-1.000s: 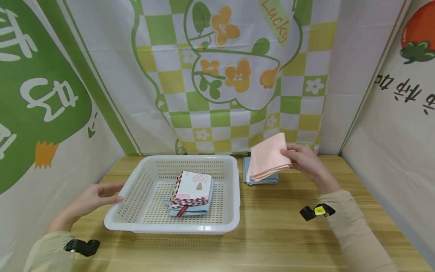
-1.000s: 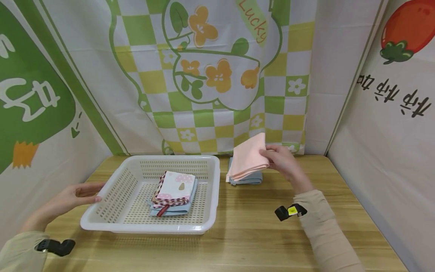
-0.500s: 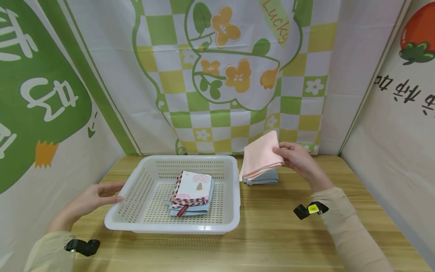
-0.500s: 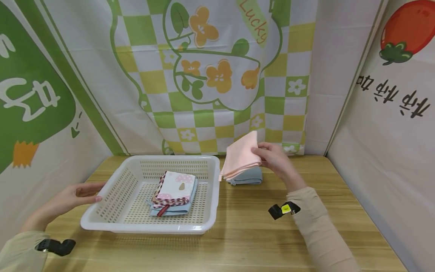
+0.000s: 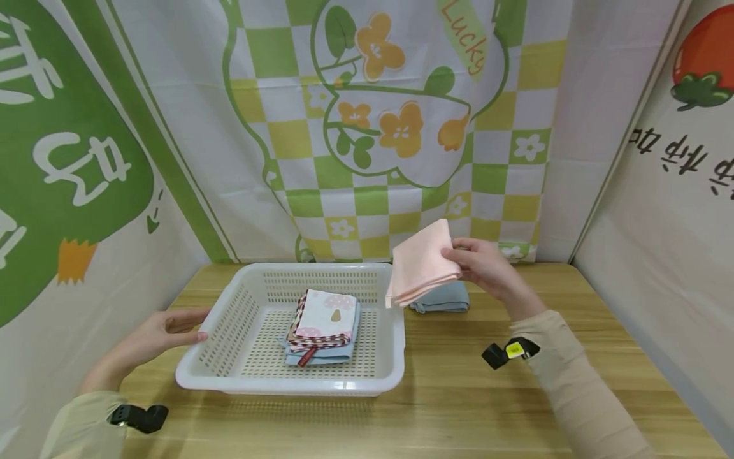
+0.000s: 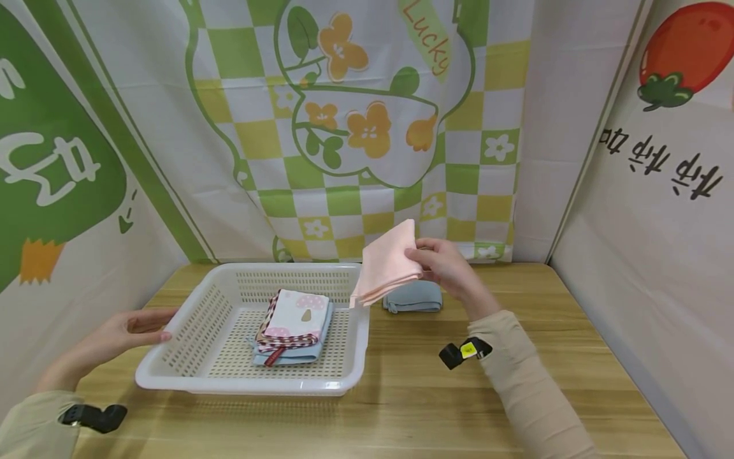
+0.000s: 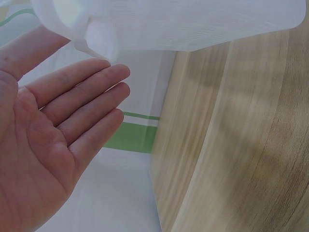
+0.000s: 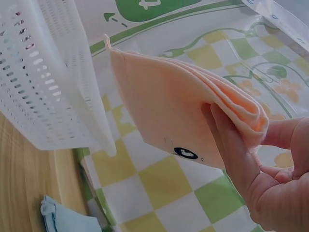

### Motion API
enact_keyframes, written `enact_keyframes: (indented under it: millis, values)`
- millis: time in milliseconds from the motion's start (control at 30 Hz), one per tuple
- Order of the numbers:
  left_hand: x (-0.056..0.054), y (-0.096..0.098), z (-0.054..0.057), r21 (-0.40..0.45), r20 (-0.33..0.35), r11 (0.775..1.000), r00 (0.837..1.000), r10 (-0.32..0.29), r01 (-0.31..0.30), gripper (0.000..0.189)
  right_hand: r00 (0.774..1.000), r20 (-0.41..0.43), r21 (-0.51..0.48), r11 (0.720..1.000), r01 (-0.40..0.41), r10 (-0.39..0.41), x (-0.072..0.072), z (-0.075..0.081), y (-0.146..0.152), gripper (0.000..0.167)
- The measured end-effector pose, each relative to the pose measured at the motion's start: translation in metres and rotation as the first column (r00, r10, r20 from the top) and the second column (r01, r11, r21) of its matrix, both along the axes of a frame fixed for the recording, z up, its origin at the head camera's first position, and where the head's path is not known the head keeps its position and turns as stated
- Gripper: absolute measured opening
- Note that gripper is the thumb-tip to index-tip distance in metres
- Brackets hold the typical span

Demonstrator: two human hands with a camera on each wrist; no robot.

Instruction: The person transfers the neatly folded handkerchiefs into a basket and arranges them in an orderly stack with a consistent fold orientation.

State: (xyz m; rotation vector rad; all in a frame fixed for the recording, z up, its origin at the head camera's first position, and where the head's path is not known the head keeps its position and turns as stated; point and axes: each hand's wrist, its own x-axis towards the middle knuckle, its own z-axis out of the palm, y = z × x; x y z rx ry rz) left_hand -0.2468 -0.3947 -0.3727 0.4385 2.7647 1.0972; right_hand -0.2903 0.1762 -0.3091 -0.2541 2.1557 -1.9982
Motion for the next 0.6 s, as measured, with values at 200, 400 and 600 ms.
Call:
enact_keyframes:
  millis: [200, 400, 600]
  values:
    - [0.000, 0.000, 0.000, -0.017, -0.010, 1.000, 1.000, 0.004, -0.004, 0.058, 0.998, 0.001, -0.015, 0.998, -0.056, 0.056, -0.003, -0.003, -0.009, 0.037]
    - [0.001, 0.000, 0.001, -0.025, -0.011, 1.000, 1.000, -0.003, 0.003, 0.057, 0.996, -0.020, 0.000, 0.996, -0.090, 0.090, -0.004, -0.003, -0.019, 0.036]
    - [0.002, 0.001, 0.002, -0.021, -0.010, 1.000, 1.000, -0.007, 0.007, 0.056, 0.992, -0.040, 0.030, 0.993, -0.118, 0.120, -0.003, -0.002, -0.029, 0.034]
